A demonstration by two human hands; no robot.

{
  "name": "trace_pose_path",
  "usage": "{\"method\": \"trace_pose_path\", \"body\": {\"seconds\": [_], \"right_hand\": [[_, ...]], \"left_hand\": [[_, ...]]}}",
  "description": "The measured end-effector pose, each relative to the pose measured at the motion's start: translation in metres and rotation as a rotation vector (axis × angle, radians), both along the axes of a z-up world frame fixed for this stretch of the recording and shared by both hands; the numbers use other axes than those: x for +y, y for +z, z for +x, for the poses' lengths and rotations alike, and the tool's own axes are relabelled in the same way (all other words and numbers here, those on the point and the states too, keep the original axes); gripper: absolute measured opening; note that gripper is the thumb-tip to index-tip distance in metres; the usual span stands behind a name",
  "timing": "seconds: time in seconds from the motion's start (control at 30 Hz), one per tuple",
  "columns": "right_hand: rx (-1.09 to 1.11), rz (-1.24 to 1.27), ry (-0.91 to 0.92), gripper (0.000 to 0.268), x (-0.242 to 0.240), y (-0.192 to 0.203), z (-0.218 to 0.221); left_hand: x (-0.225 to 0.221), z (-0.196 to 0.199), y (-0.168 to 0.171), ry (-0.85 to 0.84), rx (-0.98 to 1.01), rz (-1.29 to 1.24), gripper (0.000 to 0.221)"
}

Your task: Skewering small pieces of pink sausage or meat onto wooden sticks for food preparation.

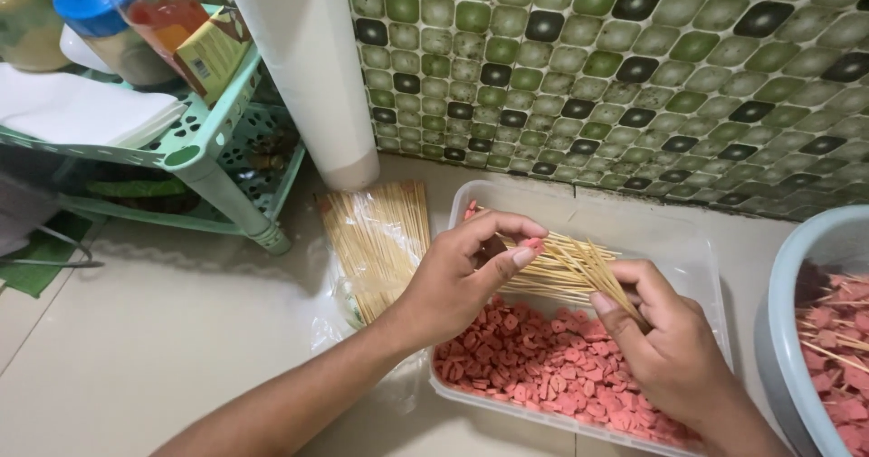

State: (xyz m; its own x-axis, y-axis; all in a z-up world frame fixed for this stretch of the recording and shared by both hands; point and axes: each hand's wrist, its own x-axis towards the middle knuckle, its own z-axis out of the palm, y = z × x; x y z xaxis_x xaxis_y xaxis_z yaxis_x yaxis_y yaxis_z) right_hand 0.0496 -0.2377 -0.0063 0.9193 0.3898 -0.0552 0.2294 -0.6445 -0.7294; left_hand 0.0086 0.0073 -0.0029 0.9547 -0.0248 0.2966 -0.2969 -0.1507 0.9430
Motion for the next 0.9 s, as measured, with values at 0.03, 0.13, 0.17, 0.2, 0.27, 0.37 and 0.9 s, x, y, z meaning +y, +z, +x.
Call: {"method": "trace_pose_path", "body": {"seconds": [0.03, 0.13, 0.17, 0.2, 0.27, 0.37, 0.9], "right_hand": [[-0.001, 0.000, 0.000, 0.023, 0.001, 0.001, 0.000], [0.063, -0.009, -0.042, 0.021, 0.002, 0.002, 0.000], [0.035, -0.006, -0.013, 0.018, 0.001, 0.001, 0.000], [0.007, -0.002, 0.017, 0.015, 0.000, 0.000, 0.000], [0.015, -0.014, -0.001, 0.015, 0.002, 0.003, 0.000], [0.079, -0.039, -0.037, 0.015, 0.008, 0.012, -0.001], [0.110, -0.075, -0.034, 0.011, 0.007, 0.012, 0.000]], "left_hand": [[0.000, 0.000, 0.001, 0.000, -0.001, 0.000, 0.029], [0.000, 0.000, 0.001, -0.003, 0.028, -0.026, 0.030], [-0.001, 0.000, 0.001, 0.001, 0.035, -0.022, 0.030], [0.000, 0.000, 0.000, 0.007, 0.041, -0.018, 0.029], [0.000, 0.000, -0.002, -0.006, 0.014, -0.032, 0.027], [0.000, 0.000, -0.002, -0.021, 0.002, -0.058, 0.025], [0.002, -0.001, -0.002, -0.027, 0.024, 0.008, 0.030]]}}
